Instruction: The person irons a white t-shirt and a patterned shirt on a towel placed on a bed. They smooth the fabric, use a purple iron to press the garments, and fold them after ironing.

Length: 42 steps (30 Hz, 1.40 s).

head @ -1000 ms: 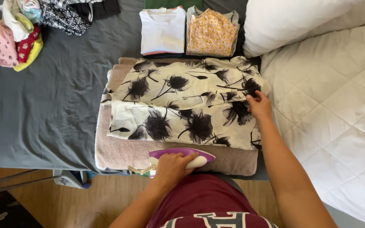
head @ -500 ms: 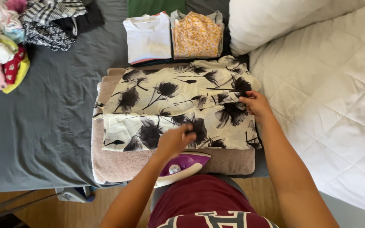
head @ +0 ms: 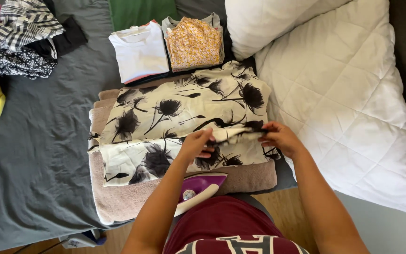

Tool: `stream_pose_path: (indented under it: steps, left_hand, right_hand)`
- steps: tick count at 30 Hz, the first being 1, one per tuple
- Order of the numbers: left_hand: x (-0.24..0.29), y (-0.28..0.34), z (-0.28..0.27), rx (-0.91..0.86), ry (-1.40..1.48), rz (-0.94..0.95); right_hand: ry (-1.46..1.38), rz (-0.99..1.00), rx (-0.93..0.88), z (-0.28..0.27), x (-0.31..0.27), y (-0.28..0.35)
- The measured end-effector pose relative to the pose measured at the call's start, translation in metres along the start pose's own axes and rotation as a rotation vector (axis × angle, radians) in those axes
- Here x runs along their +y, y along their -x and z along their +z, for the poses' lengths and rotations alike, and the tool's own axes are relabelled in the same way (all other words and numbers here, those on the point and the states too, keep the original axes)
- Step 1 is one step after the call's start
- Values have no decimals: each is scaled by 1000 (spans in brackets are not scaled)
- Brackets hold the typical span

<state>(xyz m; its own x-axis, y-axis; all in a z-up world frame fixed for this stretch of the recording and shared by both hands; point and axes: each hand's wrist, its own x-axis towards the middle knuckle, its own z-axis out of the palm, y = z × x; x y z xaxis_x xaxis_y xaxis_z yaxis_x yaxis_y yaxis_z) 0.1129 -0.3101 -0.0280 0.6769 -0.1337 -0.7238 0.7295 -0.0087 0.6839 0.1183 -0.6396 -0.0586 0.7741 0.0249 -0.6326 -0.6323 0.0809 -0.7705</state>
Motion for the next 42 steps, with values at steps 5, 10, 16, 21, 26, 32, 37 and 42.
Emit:
stream_pose_path:
  steps: [5,10,16,21,26,32,37,42]
  left_hand:
    - [-12,9,-8,1,-263,30]
    - [16,82,-10,-5,-1166,220]
    - [-24,133,-26,-211,-1399,95]
    - [-49,136,-39,-322,-1226,37]
    - [-69,153,-40,-306,-1099,44]
    - [7,203,-33,-198,-1021,221]
    - [22,180,-1,-2,-1060,444]
    - [12,95,49,178,-1206,706]
  right_hand:
    - [-37,111,48,-8,39,-8]
    - [32,-63,138,0,60,-16]
    - [998,-788,532,61,44,3]
    - [1084,-1016,200,146,37,9]
    - [1352,-1150,136,178,25,33]
    - [1302,-1319,143,148,21,40]
    - [734,-1194,630,75,52,7]
    - [783,-109,612,-18,139,-89]
